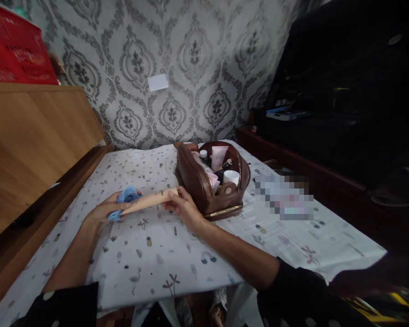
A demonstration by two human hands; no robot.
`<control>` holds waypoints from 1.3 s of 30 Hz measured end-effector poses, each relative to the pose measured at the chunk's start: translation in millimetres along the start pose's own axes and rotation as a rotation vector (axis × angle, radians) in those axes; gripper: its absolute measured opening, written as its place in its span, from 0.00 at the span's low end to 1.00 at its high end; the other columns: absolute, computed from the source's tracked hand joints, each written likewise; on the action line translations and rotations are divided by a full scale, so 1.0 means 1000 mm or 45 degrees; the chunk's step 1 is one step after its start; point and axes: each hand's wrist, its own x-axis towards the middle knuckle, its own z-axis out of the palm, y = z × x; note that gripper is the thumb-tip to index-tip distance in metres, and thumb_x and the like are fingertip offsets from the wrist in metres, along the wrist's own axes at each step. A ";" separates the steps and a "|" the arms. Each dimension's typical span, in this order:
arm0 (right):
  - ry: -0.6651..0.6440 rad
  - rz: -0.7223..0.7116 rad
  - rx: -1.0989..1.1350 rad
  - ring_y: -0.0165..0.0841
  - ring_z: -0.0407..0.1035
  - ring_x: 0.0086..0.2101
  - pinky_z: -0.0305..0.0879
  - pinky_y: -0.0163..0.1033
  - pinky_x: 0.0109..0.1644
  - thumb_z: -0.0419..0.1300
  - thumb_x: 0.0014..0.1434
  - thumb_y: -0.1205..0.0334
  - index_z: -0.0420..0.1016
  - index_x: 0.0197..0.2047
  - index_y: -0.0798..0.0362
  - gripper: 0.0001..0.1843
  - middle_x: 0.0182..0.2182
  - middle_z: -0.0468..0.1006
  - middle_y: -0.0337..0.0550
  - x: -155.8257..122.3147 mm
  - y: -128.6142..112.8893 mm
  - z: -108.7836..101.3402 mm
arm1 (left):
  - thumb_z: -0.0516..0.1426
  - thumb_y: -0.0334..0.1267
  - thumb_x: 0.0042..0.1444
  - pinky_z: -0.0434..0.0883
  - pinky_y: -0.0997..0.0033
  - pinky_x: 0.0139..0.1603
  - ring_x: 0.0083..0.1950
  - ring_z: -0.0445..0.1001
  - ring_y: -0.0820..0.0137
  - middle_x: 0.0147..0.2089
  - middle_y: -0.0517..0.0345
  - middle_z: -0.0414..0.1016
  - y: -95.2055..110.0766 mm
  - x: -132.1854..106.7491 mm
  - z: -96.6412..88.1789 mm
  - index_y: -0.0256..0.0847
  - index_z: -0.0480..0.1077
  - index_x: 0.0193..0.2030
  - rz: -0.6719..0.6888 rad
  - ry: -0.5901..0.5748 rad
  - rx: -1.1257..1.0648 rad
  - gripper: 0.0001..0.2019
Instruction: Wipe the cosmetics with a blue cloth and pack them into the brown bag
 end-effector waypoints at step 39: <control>-0.204 -0.078 -1.257 0.32 0.68 0.26 0.55 0.34 0.29 0.65 0.58 0.48 0.70 0.40 0.52 0.17 0.23 0.72 0.35 -0.011 0.000 0.001 | 0.75 0.44 0.35 0.77 0.67 0.39 0.42 0.81 0.58 0.41 0.50 0.83 -0.021 0.009 0.099 0.39 0.74 0.54 0.219 0.112 -0.408 0.36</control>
